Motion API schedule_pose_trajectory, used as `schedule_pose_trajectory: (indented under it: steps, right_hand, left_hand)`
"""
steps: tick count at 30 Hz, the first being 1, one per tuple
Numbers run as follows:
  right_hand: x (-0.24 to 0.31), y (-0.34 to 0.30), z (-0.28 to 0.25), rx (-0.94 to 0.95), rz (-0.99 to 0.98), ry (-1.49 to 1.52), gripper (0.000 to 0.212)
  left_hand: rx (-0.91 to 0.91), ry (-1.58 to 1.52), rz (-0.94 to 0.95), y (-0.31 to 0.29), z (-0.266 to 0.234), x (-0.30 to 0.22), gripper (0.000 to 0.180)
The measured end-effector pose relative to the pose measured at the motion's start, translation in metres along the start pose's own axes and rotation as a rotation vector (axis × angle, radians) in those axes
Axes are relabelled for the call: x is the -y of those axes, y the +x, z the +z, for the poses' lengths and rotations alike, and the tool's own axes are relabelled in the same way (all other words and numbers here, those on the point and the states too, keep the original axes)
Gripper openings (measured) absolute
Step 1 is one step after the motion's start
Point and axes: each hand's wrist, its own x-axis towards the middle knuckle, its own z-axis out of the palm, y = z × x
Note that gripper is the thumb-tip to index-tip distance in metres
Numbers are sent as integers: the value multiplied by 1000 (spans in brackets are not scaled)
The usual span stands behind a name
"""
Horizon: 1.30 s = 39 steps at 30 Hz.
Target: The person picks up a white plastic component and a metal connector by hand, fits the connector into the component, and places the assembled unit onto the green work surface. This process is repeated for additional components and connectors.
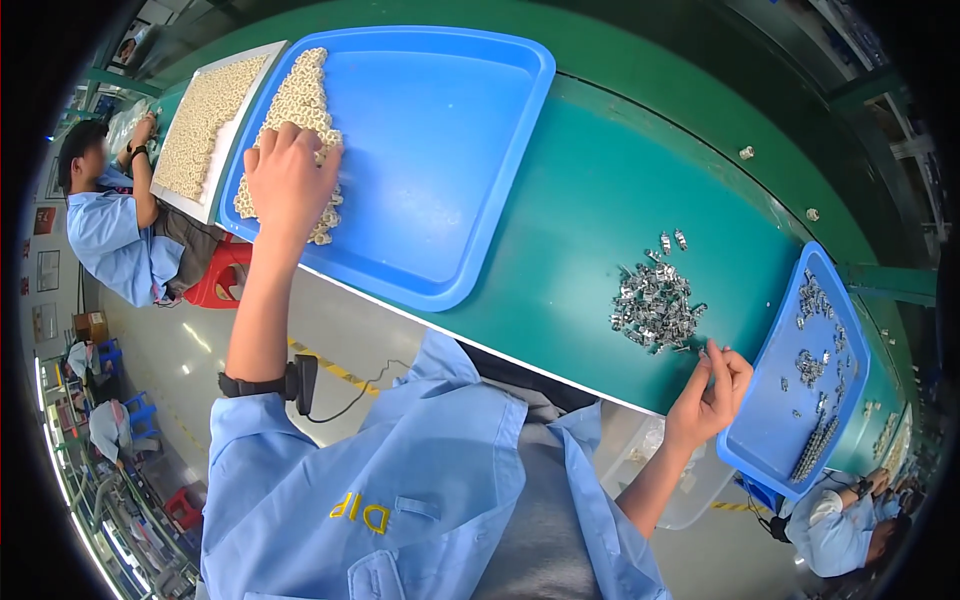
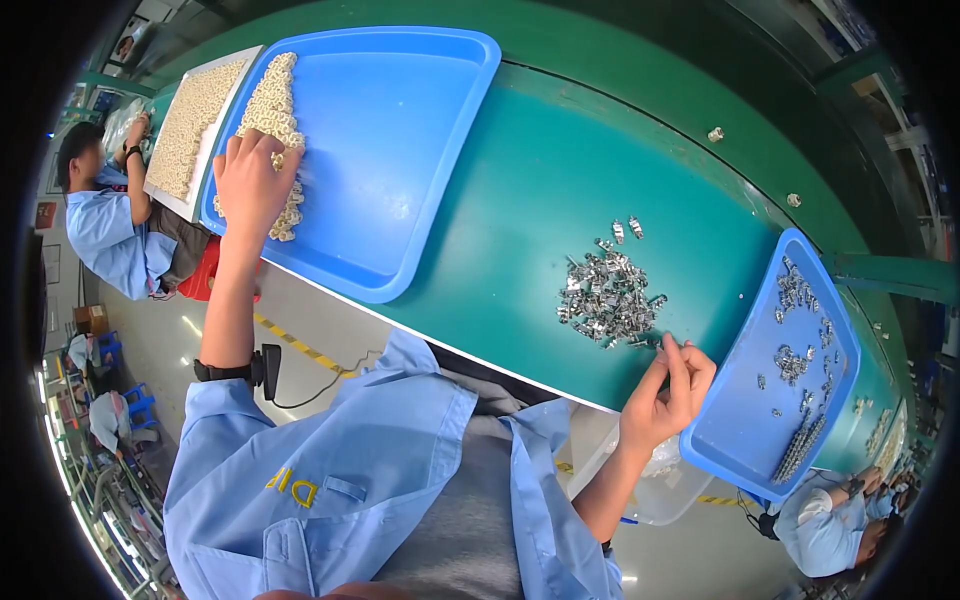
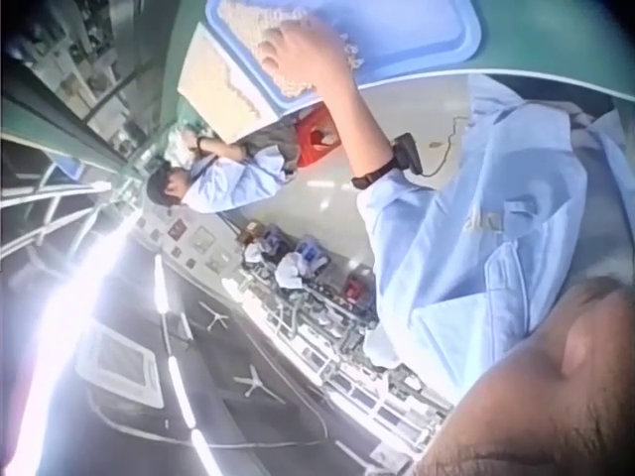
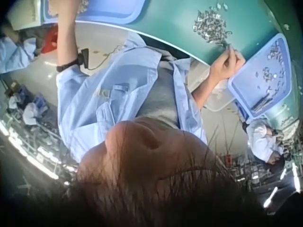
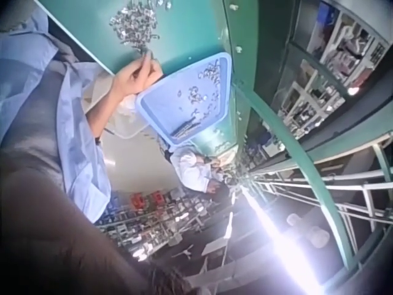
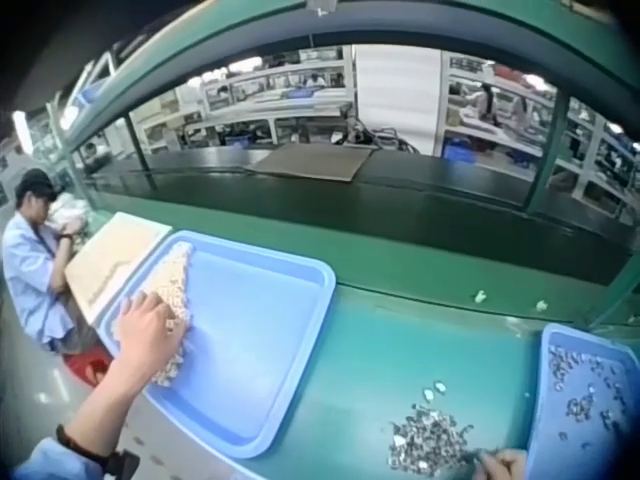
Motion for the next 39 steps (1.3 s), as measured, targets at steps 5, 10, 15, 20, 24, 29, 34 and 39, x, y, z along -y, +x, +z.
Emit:
schedule_pose_trajectory:
  steps: [5,10,15,20,24,29,34,39]
  right_hand:
    - [7,3,1,20,32,-31,20]
    - [13,5,-3,14,25,-161,19]
    - [25,0,-15,40,-8,-310,11]
    - [33,0,-2,92,-10,-280,15]
    - [32,-3,-12,136,32,-318,17]
    - [42,8,-23,242,64,-361,20]
    - [38,6,-24,285,-3,-364,25]
    - [41,3,-22,250,42,-346,26]
  left_hand:
    - [-32,-7,-3,-1,7,-1,24]
    - [-30,-112,-35,-11,5,-3,20]
    - [-43,-635,-66,-16,17,-12,15]
    - [129,-1136,-58,-53,-15,-33,23]
    - [140,-1281,172,-65,-35,-99,24]
    - [107,-1220,511,-63,-67,-142,30]
    - [50,-1342,655,-70,-76,-171,33]
    - [80,-1408,677,-73,-74,-183,31]
